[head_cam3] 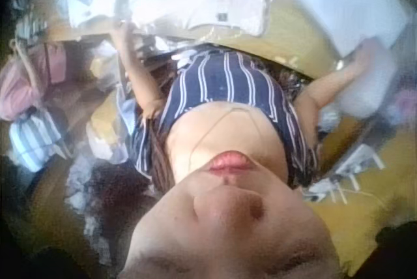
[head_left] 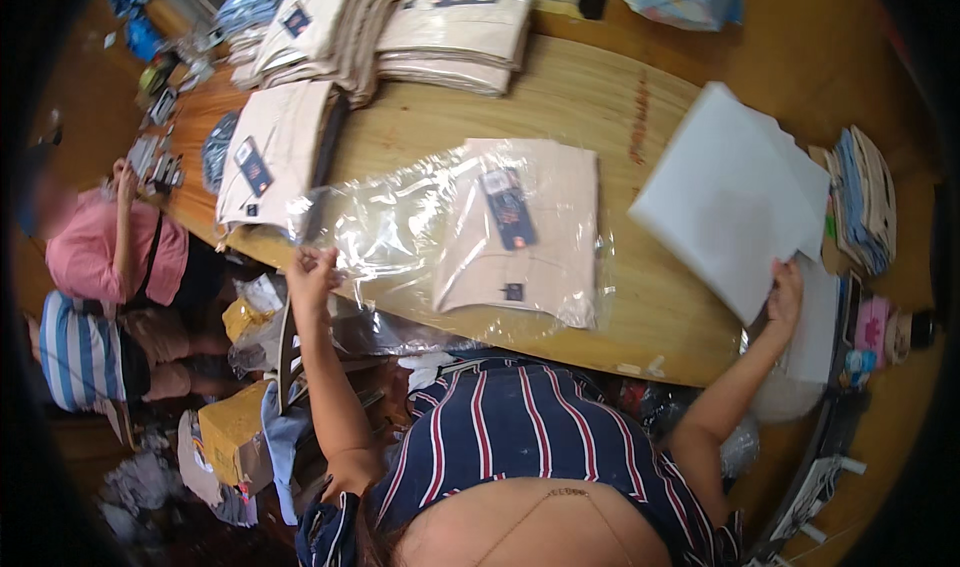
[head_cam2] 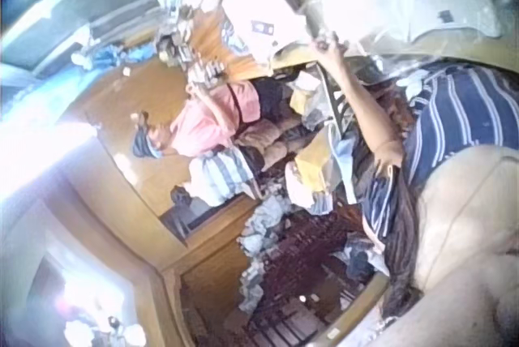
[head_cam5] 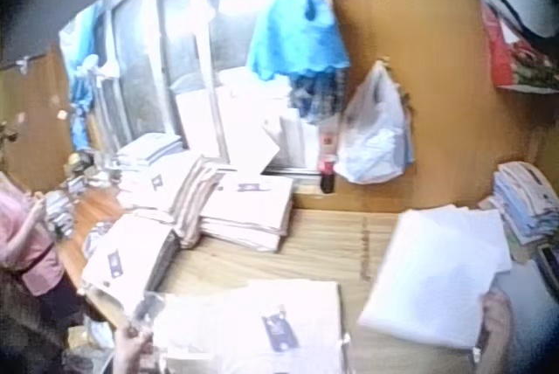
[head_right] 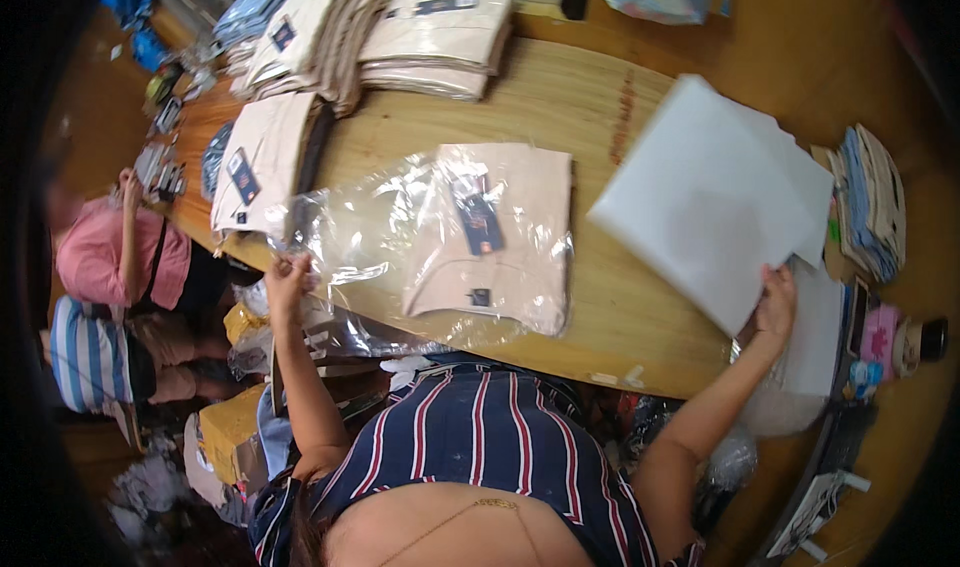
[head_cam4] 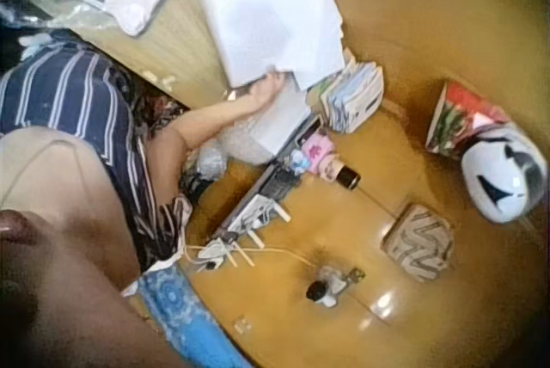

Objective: The person places a folded shirt into a plastic bag, inserts a white cardboard sheet, seals the bag by hand, and stacks it with others on a table.

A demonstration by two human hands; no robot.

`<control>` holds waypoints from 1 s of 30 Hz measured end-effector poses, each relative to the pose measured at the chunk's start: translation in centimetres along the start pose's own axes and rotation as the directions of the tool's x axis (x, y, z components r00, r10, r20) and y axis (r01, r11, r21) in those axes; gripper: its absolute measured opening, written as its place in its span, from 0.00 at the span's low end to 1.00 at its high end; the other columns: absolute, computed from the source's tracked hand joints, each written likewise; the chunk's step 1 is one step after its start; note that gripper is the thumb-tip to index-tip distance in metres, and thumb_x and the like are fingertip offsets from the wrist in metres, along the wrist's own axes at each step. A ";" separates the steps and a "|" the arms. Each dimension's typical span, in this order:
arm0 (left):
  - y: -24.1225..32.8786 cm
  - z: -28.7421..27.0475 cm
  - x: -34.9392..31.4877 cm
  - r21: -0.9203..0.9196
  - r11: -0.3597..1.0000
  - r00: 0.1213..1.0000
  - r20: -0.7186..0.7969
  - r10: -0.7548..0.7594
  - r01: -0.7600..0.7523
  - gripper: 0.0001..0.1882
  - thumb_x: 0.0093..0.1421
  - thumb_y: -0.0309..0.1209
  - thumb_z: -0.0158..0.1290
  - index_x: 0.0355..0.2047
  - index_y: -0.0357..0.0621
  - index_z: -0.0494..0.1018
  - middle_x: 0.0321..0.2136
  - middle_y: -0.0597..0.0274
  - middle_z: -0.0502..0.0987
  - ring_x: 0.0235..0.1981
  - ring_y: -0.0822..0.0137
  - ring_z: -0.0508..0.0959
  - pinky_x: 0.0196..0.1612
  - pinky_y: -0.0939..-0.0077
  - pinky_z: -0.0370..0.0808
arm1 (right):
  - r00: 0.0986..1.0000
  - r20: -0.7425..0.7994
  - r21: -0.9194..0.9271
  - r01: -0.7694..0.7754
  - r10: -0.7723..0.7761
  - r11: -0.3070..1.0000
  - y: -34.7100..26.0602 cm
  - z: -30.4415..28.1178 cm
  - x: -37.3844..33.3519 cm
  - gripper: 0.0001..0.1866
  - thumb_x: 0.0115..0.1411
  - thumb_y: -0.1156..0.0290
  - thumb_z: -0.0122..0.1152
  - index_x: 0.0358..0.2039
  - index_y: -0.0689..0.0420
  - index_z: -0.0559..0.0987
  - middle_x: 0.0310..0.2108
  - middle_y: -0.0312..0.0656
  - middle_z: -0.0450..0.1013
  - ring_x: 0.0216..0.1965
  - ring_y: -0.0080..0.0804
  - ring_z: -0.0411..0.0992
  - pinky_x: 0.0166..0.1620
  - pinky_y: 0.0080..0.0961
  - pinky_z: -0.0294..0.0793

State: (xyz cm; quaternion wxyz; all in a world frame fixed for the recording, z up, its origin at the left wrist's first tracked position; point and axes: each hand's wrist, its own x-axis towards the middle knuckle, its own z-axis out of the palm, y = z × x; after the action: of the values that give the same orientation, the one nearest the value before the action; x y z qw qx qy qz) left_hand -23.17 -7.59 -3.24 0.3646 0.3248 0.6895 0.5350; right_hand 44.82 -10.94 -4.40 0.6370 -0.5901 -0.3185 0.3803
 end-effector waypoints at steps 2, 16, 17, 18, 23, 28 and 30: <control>-2.5 -1.6 0.2 0.044 0.999 0.999 -0.039 -0.014 0.016 0.12 0.50 0.26 0.53 0.29 0.44 0.59 0.18 0.62 0.71 0.12 0.77 0.68 0.12 0.86 0.63 | 0.977 -0.203 -0.182 -0.105 0.067 0.978 1.1 0.0 2.5 0.21 0.50 0.71 0.57 0.45 0.61 0.66 0.32 0.39 0.70 0.30 0.27 0.68 0.38 0.23 0.68; -0.5 11.3 3.5 0.315 0.474 0.554 0.633 0.541 -0.822 0.20 0.41 0.26 0.56 0.36 0.44 0.64 0.41 0.54 0.65 0.43 0.53 0.66 0.45 0.62 0.60 | 0.519 0.853 -0.477 0.816 -0.053 0.326 1.4 35.2 -23.0 0.33 0.40 0.50 0.60 0.49 0.39 0.65 0.29 0.42 0.58 0.25 0.34 0.63 0.25 0.28 0.65; -0.5 12.4 4.1 0.308 0.457 0.531 0.672 0.516 -0.834 0.20 0.41 0.28 0.56 0.35 0.45 0.63 0.40 0.56 0.66 0.43 0.54 0.66 0.45 0.62 0.60 | 0.497 0.866 -0.461 0.840 -0.063 0.285 1.8 35.7 -23.4 0.32 0.39 0.51 0.61 0.48 0.39 0.66 0.30 0.42 0.58 0.26 0.33 0.63 0.25 0.28 0.65; 0.1 13.2 4.4 0.294 0.510 0.545 0.701 0.460 -0.808 0.20 0.41 0.28 0.56 0.36 0.46 0.63 0.39 0.57 0.66 0.43 0.54 0.66 0.45 0.61 0.60 | 0.474 0.877 -0.443 0.861 -0.081 0.247 2.2 36.1 -23.6 0.32 0.39 0.52 0.62 0.48 0.39 0.66 0.30 0.41 0.58 0.27 0.33 0.64 0.26 0.28 0.65; 0.6 15.5 5.1 0.336 0.578 0.594 0.728 0.342 -0.744 0.21 0.41 0.29 0.57 0.35 0.45 0.62 0.35 0.59 0.68 0.38 0.56 0.69 0.39 0.62 0.64 | 0.664 0.680 -0.544 0.741 -0.310 0.394 5.4 36.0 -23.0 0.18 0.46 0.70 0.57 0.41 0.52 0.71 0.25 0.40 0.63 0.21 0.33 0.65 0.24 0.27 0.65; 1.4 14.3 7.2 0.166 0.811 0.619 0.735 0.278 -0.561 0.16 0.45 0.26 0.55 0.33 0.41 0.60 0.29 0.59 0.67 0.32 0.65 0.71 0.34 0.72 0.67 | 0.928 0.358 -0.319 0.227 -0.105 0.920 4.0 34.3 -19.5 0.11 0.47 0.83 0.50 0.34 0.62 0.71 0.25 0.40 0.69 0.26 0.24 0.68 0.28 0.18 0.67; 2.3 12.2 8.9 -0.039 0.912 0.556 0.781 0.283 -0.409 0.11 0.48 0.24 0.52 0.30 0.39 0.61 0.25 0.61 0.68 0.30 0.70 0.71 0.35 0.77 0.67 | 0.901 0.434 -0.237 0.132 -0.017 0.963 1.9 33.3 -16.7 0.09 0.48 0.88 0.45 0.28 0.66 0.73 0.28 0.38 0.70 0.28 0.22 0.68 0.32 0.15 0.68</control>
State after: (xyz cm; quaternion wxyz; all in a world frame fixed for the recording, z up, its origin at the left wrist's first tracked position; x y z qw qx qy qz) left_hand -17.33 6.51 -4.37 0.4865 0.6769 0.4254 0.3523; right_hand 7.64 -8.31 -2.18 0.4825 -0.5580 -0.5201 0.4305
